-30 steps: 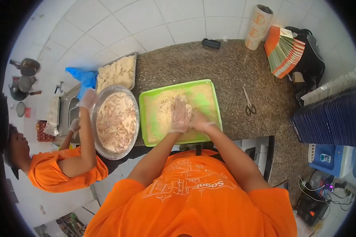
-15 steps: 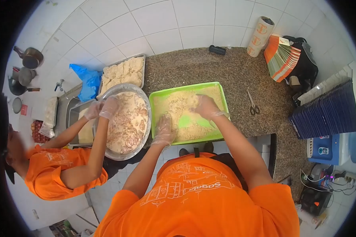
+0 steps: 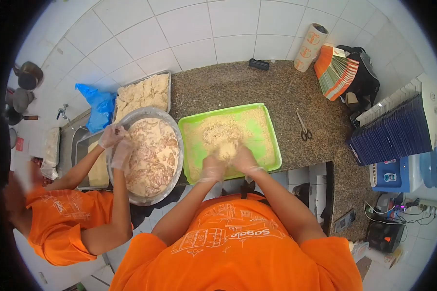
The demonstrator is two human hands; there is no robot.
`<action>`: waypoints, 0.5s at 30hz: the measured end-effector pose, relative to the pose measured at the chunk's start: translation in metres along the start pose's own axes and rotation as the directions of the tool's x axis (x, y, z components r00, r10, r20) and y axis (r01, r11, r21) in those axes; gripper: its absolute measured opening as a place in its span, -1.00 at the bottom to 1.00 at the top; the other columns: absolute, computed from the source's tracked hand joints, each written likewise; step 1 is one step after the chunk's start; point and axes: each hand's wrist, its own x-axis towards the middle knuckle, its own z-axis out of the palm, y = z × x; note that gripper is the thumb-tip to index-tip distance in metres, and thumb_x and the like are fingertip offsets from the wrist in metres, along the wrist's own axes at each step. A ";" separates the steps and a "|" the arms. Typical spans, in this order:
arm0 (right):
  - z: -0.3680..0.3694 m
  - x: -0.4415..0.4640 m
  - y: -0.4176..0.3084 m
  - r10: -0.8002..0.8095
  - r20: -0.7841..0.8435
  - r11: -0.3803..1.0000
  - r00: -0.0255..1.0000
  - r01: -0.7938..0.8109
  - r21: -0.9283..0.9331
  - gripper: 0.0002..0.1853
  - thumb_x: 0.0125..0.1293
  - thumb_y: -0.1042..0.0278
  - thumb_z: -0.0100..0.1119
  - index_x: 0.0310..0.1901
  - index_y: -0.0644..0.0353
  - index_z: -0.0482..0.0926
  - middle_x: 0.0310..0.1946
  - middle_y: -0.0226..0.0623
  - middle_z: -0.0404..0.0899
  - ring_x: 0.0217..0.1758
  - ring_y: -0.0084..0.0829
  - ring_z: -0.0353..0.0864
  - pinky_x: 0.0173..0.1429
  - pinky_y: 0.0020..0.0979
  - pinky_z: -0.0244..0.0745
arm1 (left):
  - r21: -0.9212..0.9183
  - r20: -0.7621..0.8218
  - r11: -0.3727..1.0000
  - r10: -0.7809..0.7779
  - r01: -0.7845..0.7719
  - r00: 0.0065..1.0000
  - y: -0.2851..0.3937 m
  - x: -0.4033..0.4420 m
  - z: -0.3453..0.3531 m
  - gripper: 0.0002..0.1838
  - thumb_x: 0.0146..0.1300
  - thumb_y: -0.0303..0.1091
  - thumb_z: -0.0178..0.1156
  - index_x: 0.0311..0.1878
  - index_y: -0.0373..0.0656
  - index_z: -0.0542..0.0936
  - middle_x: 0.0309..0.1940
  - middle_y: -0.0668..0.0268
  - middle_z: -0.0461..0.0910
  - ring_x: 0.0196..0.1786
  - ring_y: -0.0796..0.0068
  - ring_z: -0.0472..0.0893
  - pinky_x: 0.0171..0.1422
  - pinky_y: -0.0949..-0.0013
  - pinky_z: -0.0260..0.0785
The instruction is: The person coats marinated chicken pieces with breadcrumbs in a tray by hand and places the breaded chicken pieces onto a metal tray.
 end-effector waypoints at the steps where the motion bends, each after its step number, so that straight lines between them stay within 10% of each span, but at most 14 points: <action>1: -0.014 -0.005 -0.009 -0.002 -0.082 1.000 0.997 0.002 0.008 -0.21 -0.04 0.29 0.52 0.23 0.50 0.44 0.06 0.23 0.62 0.12 0.16 0.65 0.24 -0.08 0.54 | -0.002 0.007 1.000 0.000 0.000 1.000 0.006 -0.002 -0.011 -0.52 0.08 -0.30 0.35 0.07 -0.33 0.58 -0.16 -0.27 0.66 -0.03 -0.26 0.67 0.10 -0.06 0.55; 3: -0.011 -0.015 0.006 0.019 -0.155 1.000 0.988 -0.015 0.026 -0.24 -0.04 0.30 0.53 0.20 0.49 0.46 0.03 0.24 0.64 0.11 0.16 0.66 0.23 -0.08 0.55 | 0.283 0.188 0.948 -0.200 0.142 0.962 0.013 -0.013 -0.027 -0.64 0.12 -0.29 0.34 -0.06 -0.32 0.63 -0.20 -0.24 0.67 -0.08 -0.27 0.68 0.04 -0.07 0.55; 5: 0.011 -0.002 0.046 -0.361 -0.106 0.862 0.926 0.288 -0.417 -0.29 -0.04 0.31 0.53 0.17 0.42 0.50 0.04 0.23 0.64 0.15 0.14 0.64 0.27 -0.13 0.53 | 0.247 0.148 0.966 -0.120 0.080 0.982 -0.005 -0.007 0.009 -0.67 0.15 -0.29 0.32 -0.10 -0.32 0.64 -0.20 -0.24 0.67 -0.09 -0.26 0.68 0.03 -0.06 0.55; 7: 0.010 -0.007 0.023 -0.353 -0.120 0.868 0.928 0.276 -0.413 -0.31 -0.03 0.26 0.55 0.15 0.36 0.53 0.09 0.21 0.62 0.21 0.13 0.60 0.33 -0.19 0.48 | 0.211 0.099 0.977 -0.045 0.023 0.994 -0.003 -0.002 0.030 -0.70 0.17 -0.28 0.30 -0.13 -0.32 0.65 -0.20 -0.23 0.68 -0.10 -0.25 0.68 0.02 -0.05 0.56; 9: -0.013 -0.007 -0.003 0.047 0.117 0.985 0.992 -0.027 -0.170 -0.29 0.05 0.33 0.51 0.26 0.37 0.49 0.17 0.09 0.60 0.22 -0.04 0.63 0.32 -0.27 0.48 | 0.077 0.018 0.994 -0.073 0.071 0.997 0.005 0.003 0.038 -0.74 0.22 -0.35 0.24 -0.08 -0.30 0.63 -0.25 -0.22 0.67 -0.14 -0.26 0.68 -0.01 -0.08 0.55; 10: -0.012 0.002 0.010 0.043 0.114 0.986 0.993 -0.024 -0.166 -0.29 0.05 0.33 0.51 0.26 0.37 0.49 0.17 0.09 0.60 0.22 -0.04 0.63 0.32 -0.27 0.48 | 0.081 0.015 0.994 -0.069 0.068 0.997 0.017 0.007 0.030 -0.74 0.22 -0.35 0.24 -0.08 -0.30 0.63 -0.25 -0.22 0.67 -0.14 -0.26 0.68 -0.01 -0.08 0.55; 12: -0.007 0.022 0.039 -0.142 -0.002 0.792 0.990 0.115 0.600 -0.32 0.15 0.46 0.40 0.35 0.35 0.44 0.13 -0.05 0.64 0.11 -0.29 0.67 0.19 -0.31 0.56 | -0.092 -0.299 0.939 0.292 -0.332 0.909 0.038 0.014 0.014 -0.75 0.27 -0.40 0.17 -0.04 -0.31 0.61 -0.33 -0.20 0.65 -0.22 -0.27 0.67 -0.08 -0.12 0.54; 13: -0.017 0.019 0.032 -0.140 0.001 0.788 0.990 0.111 0.605 -0.32 0.15 0.46 0.40 0.35 0.35 0.44 0.13 -0.05 0.64 0.11 -0.29 0.67 0.19 -0.31 0.56 | -0.088 -0.295 0.941 0.290 -0.328 0.911 0.044 0.027 0.011 -0.75 0.27 -0.40 0.17 -0.04 -0.31 0.61 -0.33 -0.20 0.65 -0.22 -0.27 0.67 -0.08 -0.12 0.54; 15: -0.041 0.016 0.019 0.006 0.004 0.796 1.000 -0.007 0.606 -0.35 0.22 0.56 0.30 0.39 0.31 0.42 0.10 -0.17 0.65 0.07 -0.45 0.64 0.12 -0.34 0.57 | 0.317 -0.287 0.863 0.483 -0.394 0.827 0.056 0.059 0.005 -0.72 0.32 -0.40 0.10 0.03 -0.31 0.58 -0.38 -0.17 0.63 -0.27 -0.25 0.65 -0.11 -0.13 0.51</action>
